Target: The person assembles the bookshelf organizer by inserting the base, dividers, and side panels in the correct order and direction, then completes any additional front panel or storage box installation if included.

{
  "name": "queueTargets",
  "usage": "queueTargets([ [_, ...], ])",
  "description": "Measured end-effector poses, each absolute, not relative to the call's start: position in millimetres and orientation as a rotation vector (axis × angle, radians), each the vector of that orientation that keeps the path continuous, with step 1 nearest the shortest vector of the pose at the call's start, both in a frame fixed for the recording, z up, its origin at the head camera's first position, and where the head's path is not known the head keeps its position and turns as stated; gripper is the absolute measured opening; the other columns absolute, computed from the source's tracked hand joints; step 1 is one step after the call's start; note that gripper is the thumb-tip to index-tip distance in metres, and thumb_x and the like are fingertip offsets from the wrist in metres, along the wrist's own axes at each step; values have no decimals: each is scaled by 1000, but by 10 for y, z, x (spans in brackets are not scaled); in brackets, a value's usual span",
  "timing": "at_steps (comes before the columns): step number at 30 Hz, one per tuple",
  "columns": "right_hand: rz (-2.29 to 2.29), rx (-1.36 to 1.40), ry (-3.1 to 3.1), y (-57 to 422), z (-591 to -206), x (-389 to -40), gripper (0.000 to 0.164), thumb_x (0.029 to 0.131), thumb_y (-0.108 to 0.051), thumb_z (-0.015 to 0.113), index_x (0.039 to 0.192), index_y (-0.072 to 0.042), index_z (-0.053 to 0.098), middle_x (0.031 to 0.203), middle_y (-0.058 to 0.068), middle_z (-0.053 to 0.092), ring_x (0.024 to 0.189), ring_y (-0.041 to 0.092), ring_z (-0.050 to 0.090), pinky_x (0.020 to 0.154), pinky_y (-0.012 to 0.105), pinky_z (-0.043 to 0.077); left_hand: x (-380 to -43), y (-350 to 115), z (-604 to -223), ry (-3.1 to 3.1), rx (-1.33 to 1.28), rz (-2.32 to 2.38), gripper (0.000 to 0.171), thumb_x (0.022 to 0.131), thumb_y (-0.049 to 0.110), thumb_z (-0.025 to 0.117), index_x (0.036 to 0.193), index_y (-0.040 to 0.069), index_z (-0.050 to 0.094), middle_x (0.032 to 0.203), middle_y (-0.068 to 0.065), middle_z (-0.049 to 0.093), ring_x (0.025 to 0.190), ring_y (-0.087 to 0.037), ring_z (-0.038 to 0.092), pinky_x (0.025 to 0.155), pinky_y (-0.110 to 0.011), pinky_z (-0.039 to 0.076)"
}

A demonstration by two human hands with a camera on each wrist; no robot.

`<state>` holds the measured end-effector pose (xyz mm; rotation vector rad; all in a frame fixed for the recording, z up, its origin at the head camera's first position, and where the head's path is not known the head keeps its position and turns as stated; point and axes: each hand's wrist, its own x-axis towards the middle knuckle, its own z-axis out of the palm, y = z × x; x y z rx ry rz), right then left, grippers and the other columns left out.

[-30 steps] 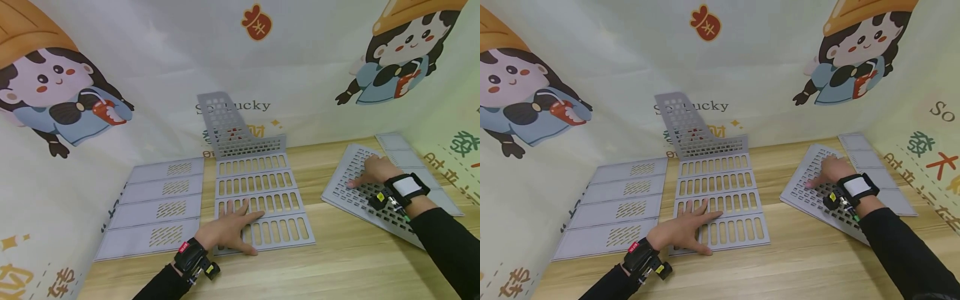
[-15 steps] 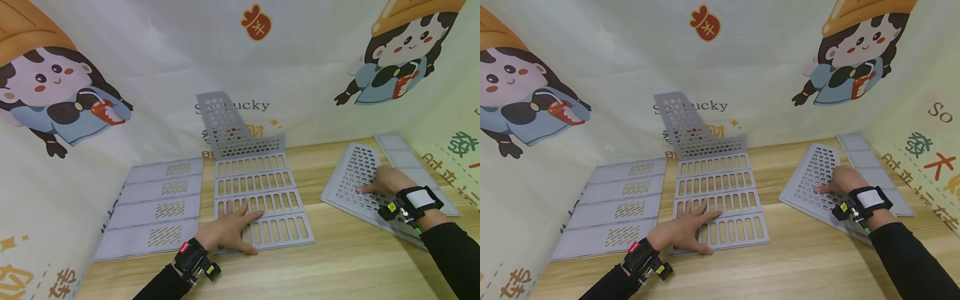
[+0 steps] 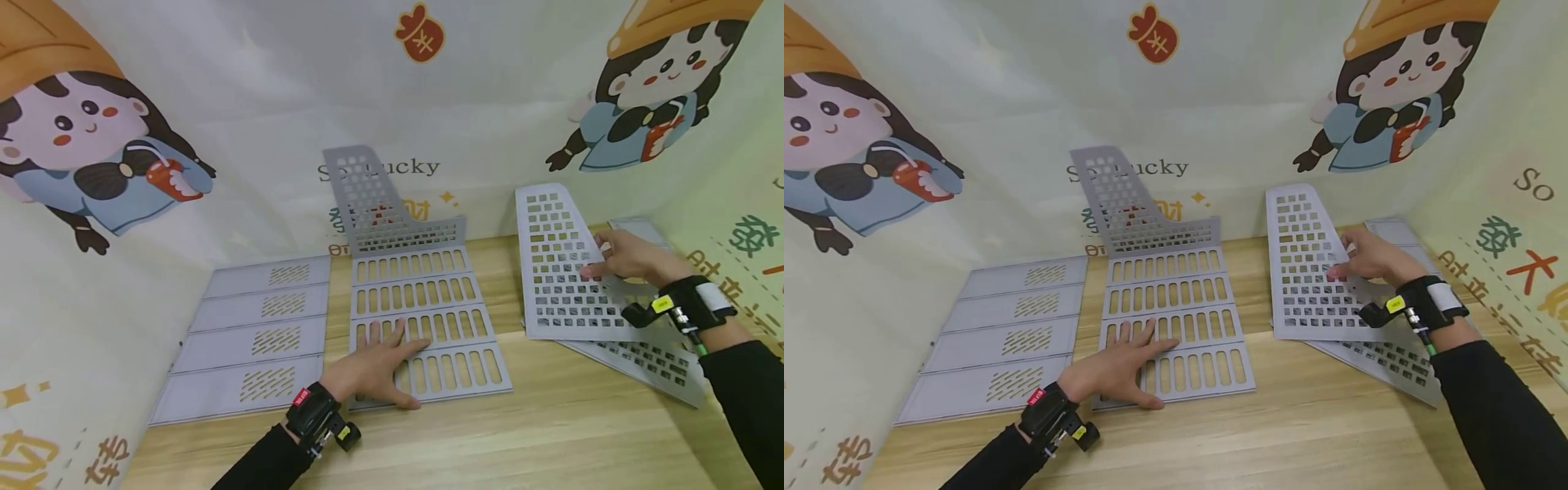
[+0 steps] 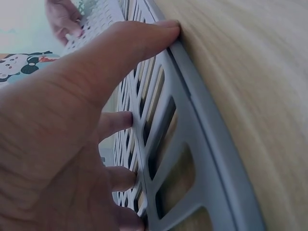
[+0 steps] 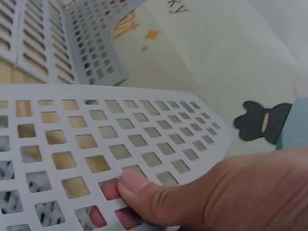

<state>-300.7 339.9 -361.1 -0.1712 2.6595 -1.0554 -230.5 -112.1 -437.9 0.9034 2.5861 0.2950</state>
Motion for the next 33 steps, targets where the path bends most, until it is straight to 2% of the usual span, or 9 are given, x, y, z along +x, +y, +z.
queueTargets([
  [3, -1189, -269, 2622, 3348, -3520, -3017, 39, 97, -3, 69, 128, 12, 51, 95, 22, 73, 79, 37, 73, 64, 40, 60, -2311, -1119, -4382, 2573, 902, 293, 101, 80, 61, 80, 162, 30, 29, 166, -24, 3, 139, -65, -2, 110, -74, 0],
  [6, -1293, -346, 2620, 3291, -3469, -3044, 37, 98, 1, 66, 132, 11, 54, 102, 26, 72, 84, 39, 73, 67, 42, 61, -2321, -1120, -4392, 2570, 905, 290, 101, 80, 61, 80, 162, 31, 29, 166, -23, 3, 139, -65, -3, 111, -73, -1],
  [8, -1341, -380, 2657, 3245, -3471, -3084, 36, 99, 2, 64, 133, 11, 55, 107, 26, 71, 87, 36, 73, 69, 40, 60, -2327, -1122, -4399, 2569, 908, 290, 102, 80, 61, 80, 162, 31, 29, 166, -23, 2, 139, -65, -3, 111, -73, -1],
  [11, -1385, -410, 2749, 3156, -3522, -3173, 35, 101, 0, 62, 134, 8, 57, 114, 24, 70, 94, 25, 73, 76, 31, 57, -2330, -1128, -4406, 2568, 909, 298, 102, 80, 62, 80, 162, 30, 28, 166, -23, 2, 140, -64, -3, 111, -72, -1],
  [15, -1418, -495, 2894, 3006, -3639, -3302, 24, 102, -1, 60, 124, 8, 64, 113, 23, 70, 94, 15, 69, 75, 24, 52, -2327, -1138, -4405, 2567, 900, 313, 103, 79, 61, 80, 162, 31, 28, 166, -22, 2, 140, -64, -3, 112, -72, 0],
  [20, -1467, -645, 2943, 2830, -3751, -3459, 14, 101, 4, 59, 112, 11, 64, 109, 27, 68, 94, 27, 70, 75, 24, 54, -2320, -1142, -4393, 2569, 900, 321, 103, 79, 61, 81, 162, 30, 28, 166, -22, 3, 140, -64, -3, 111, -72, 2],
  [27, -1477, -697, 2904, 2767, -3802, -3556, 17, 101, 10, 54, 116, 16, 60, 110, 32, 64, 100, 45, 66, 81, 27, 56, -2316, -1128, -4395, 2571, 903, 318, 102, 80, 62, 80, 162, 31, 28, 166, -23, 4, 139, -65, -4, 111, -73, 1],
  [33, -1517, -696, 2880, 2765, -3796, -3561, 18, 100, 12, 54, 117, 19, 58, 111, 36, 62, 100, 44, 67, 83, 27, 56, -2311, -1124, -4388, 2579, 887, 310, 102, 79, 62, 80, 162, 32, 29, 166, -22, 5, 139, -65, -3, 111, -73, 1],
])
